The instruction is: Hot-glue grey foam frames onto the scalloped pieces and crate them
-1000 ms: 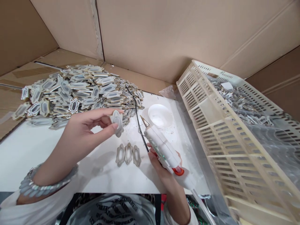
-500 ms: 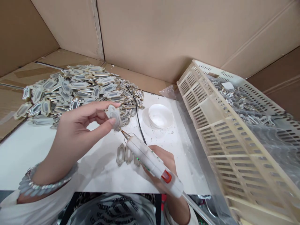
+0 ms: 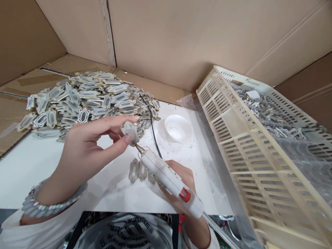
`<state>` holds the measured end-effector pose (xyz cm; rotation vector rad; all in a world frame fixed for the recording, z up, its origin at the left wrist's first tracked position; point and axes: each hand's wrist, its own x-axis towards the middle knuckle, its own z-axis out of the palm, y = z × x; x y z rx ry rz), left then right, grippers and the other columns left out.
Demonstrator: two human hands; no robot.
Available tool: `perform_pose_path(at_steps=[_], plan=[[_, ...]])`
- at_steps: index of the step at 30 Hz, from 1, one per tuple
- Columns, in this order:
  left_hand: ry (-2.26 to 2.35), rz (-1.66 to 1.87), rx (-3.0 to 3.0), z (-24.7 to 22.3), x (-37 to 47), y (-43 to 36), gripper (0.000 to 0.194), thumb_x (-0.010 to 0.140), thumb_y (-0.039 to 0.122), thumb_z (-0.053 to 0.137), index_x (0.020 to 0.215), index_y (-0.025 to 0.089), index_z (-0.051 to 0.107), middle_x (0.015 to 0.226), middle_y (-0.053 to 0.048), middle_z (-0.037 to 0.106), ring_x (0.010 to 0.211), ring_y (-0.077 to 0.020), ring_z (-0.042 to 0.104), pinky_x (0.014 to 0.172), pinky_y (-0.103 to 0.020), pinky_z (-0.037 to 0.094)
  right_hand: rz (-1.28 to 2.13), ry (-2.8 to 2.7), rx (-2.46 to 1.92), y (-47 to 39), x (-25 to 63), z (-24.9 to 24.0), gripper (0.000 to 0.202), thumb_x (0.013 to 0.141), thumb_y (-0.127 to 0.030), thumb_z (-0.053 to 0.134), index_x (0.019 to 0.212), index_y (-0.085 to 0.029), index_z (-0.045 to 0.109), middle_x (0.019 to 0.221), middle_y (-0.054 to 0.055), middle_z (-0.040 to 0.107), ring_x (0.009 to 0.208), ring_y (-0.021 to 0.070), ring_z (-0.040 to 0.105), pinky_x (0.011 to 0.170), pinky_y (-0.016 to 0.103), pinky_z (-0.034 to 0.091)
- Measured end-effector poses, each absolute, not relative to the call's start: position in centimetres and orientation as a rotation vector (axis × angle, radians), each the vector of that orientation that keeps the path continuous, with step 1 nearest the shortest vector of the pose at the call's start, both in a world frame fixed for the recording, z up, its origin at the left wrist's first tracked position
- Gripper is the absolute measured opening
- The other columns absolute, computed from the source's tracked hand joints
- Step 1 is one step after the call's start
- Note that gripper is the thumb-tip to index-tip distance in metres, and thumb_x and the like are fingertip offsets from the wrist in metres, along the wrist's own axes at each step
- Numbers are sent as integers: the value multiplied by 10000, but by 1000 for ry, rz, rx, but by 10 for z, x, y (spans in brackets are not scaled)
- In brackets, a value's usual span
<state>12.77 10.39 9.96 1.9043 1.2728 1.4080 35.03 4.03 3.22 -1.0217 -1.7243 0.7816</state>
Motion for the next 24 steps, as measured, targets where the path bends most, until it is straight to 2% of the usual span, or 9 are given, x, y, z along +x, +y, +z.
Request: perform_pose_path(at_steps=[4,11,17,24], plan=[[1301,1392,1879,102,129,104,225,852,313,706,1068,350,757,795,45,693,626,-123,542,652,-289,481,805,-1707,-1085,38,349,34,105,894,-181,620,831,-254,660,743,-5,641,613,154,621,597,275,536],[1328,1336,1954,99,123,107,216,847,396,660,1051,410,730,778,36,692,582,-160,538,620,-355,503,778,-1741,-1135,38,350,34,109,919,-201,613,845,-239,683,774,17,683,608,150,624,576,268,527],[1355,1344,1948,100,124,107,235,827,421,672,1052,399,736,743,48,683,567,-144,534,611,-328,511,788,-1733,-1150,37,350,35,126,907,-177,615,811,-238,669,805,15,698,626,148,629,584,263,524],[1305,1387,1940,101,124,106,251,849,363,657,1077,452,714,730,61,673,576,-153,539,604,-337,504,775,-1741,-1114,39,351,34,116,891,-144,624,825,-230,664,802,6,684,642,139,631,612,256,527]])
